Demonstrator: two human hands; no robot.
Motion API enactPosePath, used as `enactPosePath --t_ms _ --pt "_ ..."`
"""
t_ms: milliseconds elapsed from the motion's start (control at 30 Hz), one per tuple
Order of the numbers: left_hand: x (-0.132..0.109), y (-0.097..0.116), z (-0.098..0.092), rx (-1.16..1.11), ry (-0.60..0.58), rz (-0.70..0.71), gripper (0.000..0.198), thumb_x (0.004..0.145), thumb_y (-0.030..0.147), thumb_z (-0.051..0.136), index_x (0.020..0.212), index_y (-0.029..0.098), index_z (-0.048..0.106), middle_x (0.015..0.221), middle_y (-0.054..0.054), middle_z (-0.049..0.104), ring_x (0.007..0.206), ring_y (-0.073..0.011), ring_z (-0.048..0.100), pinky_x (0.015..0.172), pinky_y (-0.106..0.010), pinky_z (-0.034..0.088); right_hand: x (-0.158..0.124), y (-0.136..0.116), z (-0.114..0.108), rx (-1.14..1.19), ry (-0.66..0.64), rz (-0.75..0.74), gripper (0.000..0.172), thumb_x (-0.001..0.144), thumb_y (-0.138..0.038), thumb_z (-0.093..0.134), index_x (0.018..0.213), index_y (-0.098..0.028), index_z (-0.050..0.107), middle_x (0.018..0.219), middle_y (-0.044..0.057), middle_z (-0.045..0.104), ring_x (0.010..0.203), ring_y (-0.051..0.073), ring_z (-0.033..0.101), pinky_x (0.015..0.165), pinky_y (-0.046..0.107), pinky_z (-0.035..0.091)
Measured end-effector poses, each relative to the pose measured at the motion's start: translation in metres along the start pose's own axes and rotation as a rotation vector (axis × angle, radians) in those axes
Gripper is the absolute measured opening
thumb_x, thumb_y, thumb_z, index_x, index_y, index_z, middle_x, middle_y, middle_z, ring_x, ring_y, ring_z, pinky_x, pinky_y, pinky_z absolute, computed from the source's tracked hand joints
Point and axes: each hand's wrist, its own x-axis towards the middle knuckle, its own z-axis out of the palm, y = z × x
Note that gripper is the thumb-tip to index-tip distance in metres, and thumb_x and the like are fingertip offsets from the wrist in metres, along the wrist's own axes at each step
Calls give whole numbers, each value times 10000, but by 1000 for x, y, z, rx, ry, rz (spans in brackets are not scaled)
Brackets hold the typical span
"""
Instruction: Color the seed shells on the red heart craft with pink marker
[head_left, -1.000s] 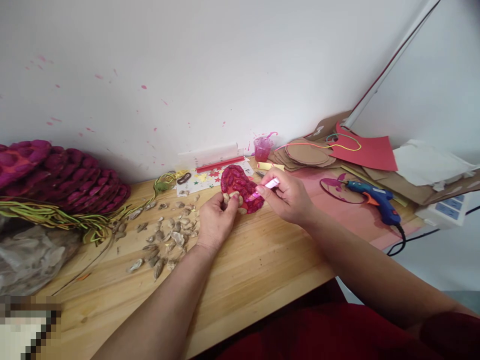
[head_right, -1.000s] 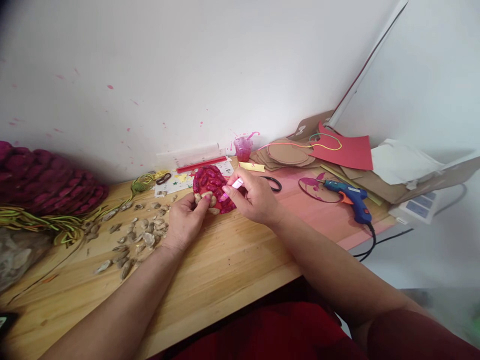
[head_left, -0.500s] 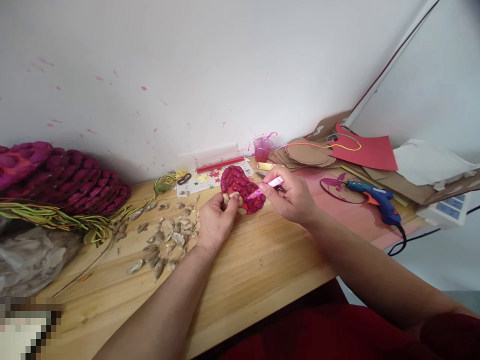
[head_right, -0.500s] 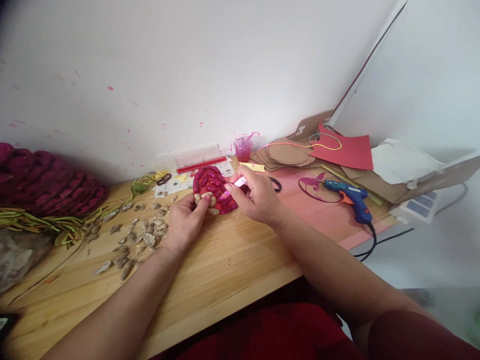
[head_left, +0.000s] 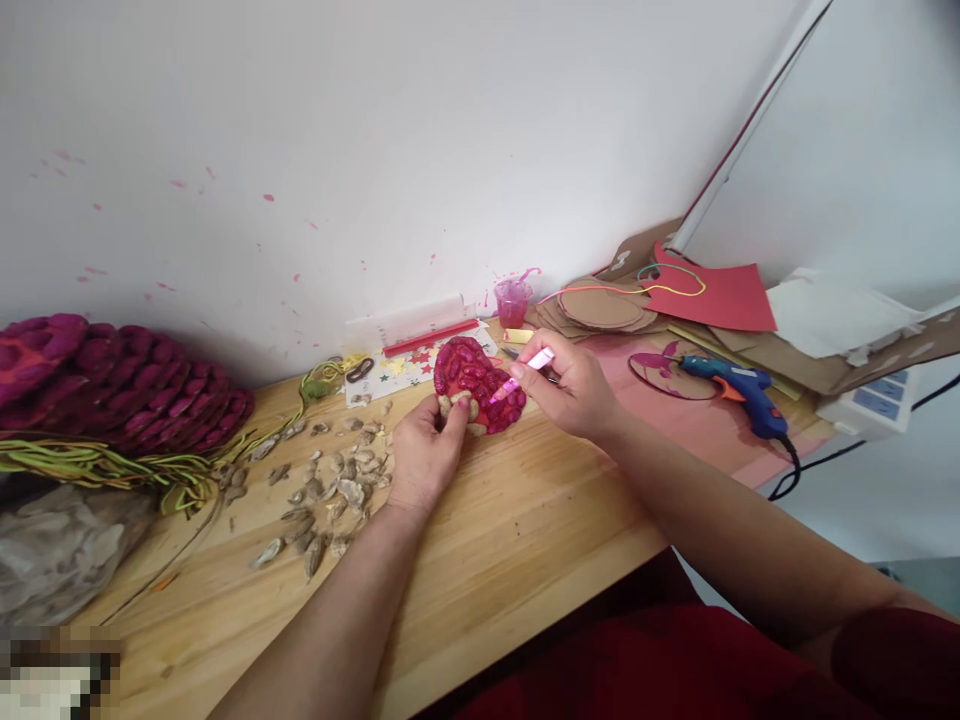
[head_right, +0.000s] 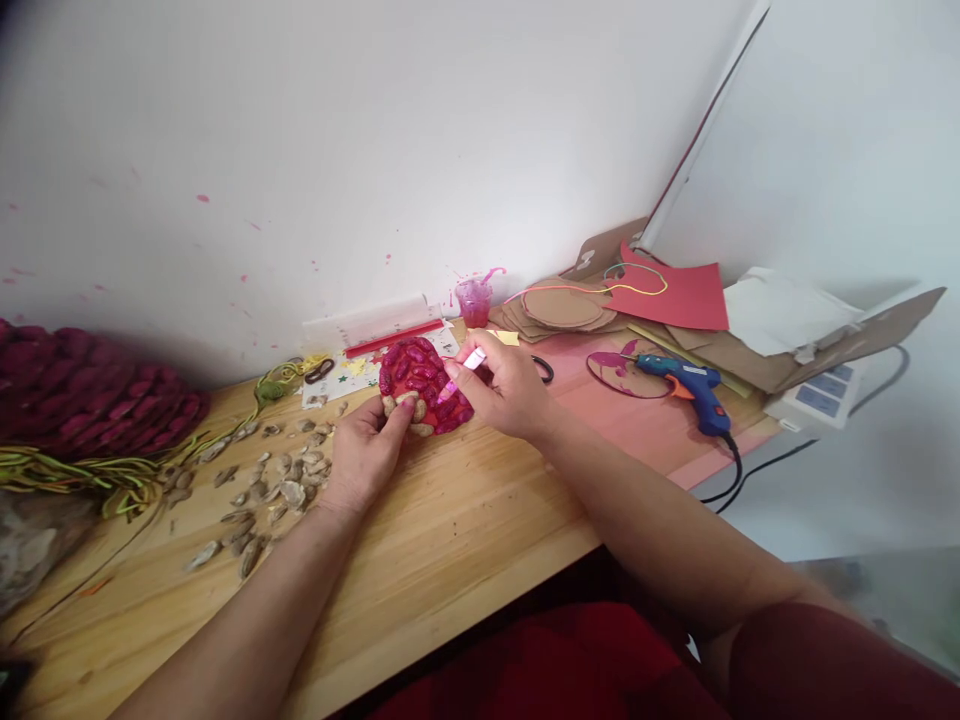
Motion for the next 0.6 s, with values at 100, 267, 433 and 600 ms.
enactPosePath --t_ms 100,267,433,600 --pt "1 -1 -1 -2 -29 -5 408 865 562 592 666 207 579 577 22 530 567 -143 448 559 -260 341 0 3 2 30 -18 -5 170 926 -285 633 818 -208 527 577 -76 511 504 88 408 529 237 320" --pt "1 -4 -1 13 -56 -1 433 872 587 584 669 204 581 582 14 555 566 -144 458 558 -258 342 1 9 2 3 23 15 162 925 -297 636 834 -210 534 558 -86 476 487 90 403 516 243 297" --pt "-1 -6 0 0 -47 -37 460 863 629 591 753 185 643 628 1 599 606 -156 506 579 -256 367 1 9 3 26 -1 -1 151 938 -280 604 828 -212 525 570 -78 487 499 90 422 528 237 313" --pt "-1 -5 -2 -70 -47 -44 534 871 689 566 731 177 635 656 -13 621 628 -157 522 607 -261 394 1 9 4 42 -23 -27 167 932 -278 617 822 -219 506 578 -81 468 499 89 393 538 243 316"
